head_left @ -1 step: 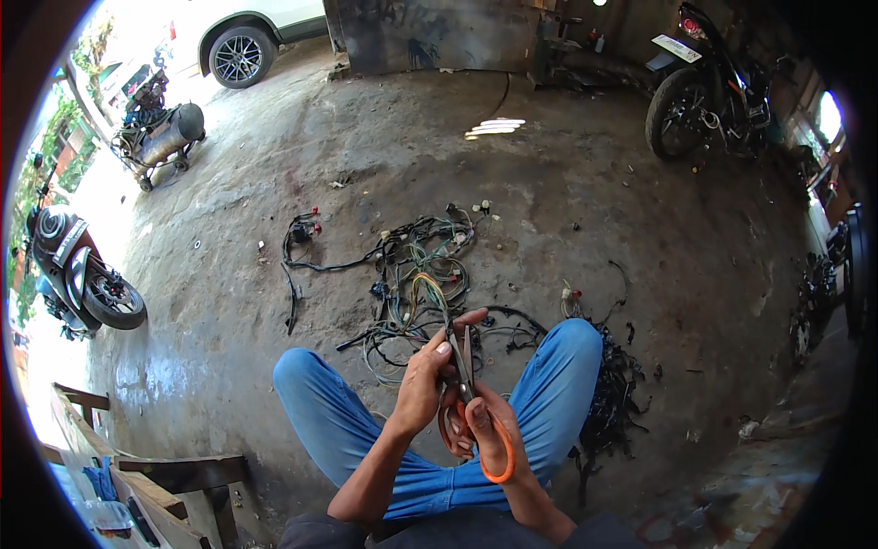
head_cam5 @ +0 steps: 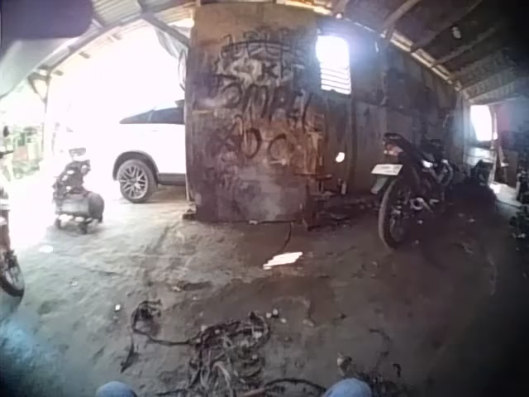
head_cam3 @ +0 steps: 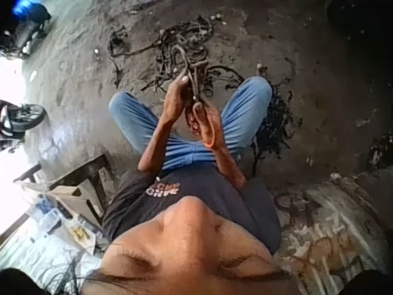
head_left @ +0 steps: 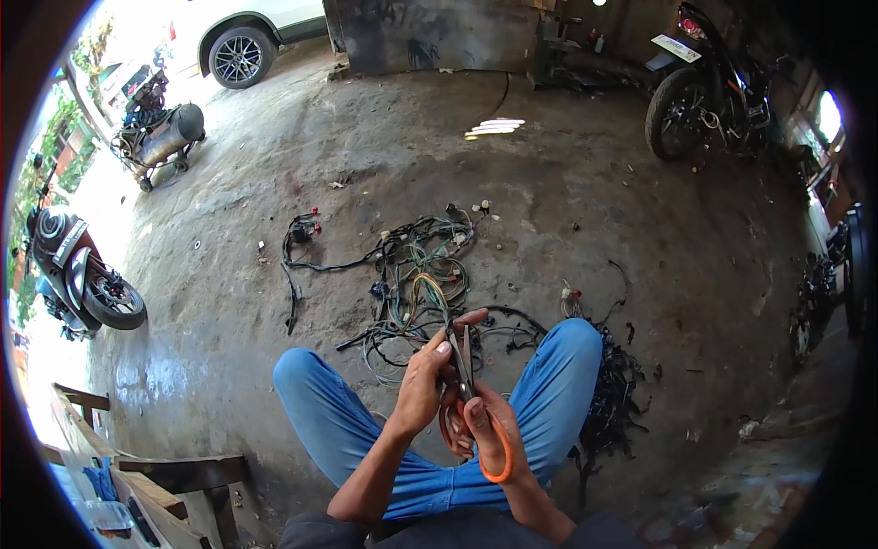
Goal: Inspecting and repairing a motorcycle electrical wiring harness using scissors.
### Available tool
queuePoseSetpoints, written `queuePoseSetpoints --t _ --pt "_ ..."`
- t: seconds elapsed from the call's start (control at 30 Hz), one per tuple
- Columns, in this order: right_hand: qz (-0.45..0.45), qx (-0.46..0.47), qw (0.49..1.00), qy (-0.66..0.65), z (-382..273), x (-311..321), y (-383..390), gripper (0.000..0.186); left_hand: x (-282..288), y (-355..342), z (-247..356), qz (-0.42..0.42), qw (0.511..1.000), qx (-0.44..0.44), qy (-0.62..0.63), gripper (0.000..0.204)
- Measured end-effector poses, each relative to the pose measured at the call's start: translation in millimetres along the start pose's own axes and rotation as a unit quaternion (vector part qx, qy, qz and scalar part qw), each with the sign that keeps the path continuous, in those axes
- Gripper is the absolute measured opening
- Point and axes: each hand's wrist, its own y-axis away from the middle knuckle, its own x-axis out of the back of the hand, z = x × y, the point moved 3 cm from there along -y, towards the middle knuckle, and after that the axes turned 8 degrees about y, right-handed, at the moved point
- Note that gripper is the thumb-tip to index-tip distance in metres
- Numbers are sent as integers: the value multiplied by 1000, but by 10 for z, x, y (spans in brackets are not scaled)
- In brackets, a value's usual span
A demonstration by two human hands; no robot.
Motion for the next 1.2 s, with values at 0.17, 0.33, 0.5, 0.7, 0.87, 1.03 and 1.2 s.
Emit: queuePoseSetpoints --t 0.17,0.33,0.5,0.7,0.87,1.03,1.2 --pt "27 -18 994 108 16 86 17 51 60 44 -5 -24 999 -12 40 69" --pt "-13 -49 989 140 -87 121 17 53 55 -19 90 -97 978 -4 185 74" --pt "-18 -52 988 147 -34 155 41 52 150 -81 109 -56 981 -82 168 21" --pt "35 13 959 279 -101 171 50 46 208 -71 223 12 994 -102 -42 22" --pt "68 110 900 416 -144 195 34 46 103 1 232 66 989 -104 -76 26" --pt "54 52 945 320 -100 218 48 52 12 12 258 93 980 -129 -116 30" --pt "-34 -77 993 82 -12 217 99 63 38 5 296 61 982 -140 -106 33"
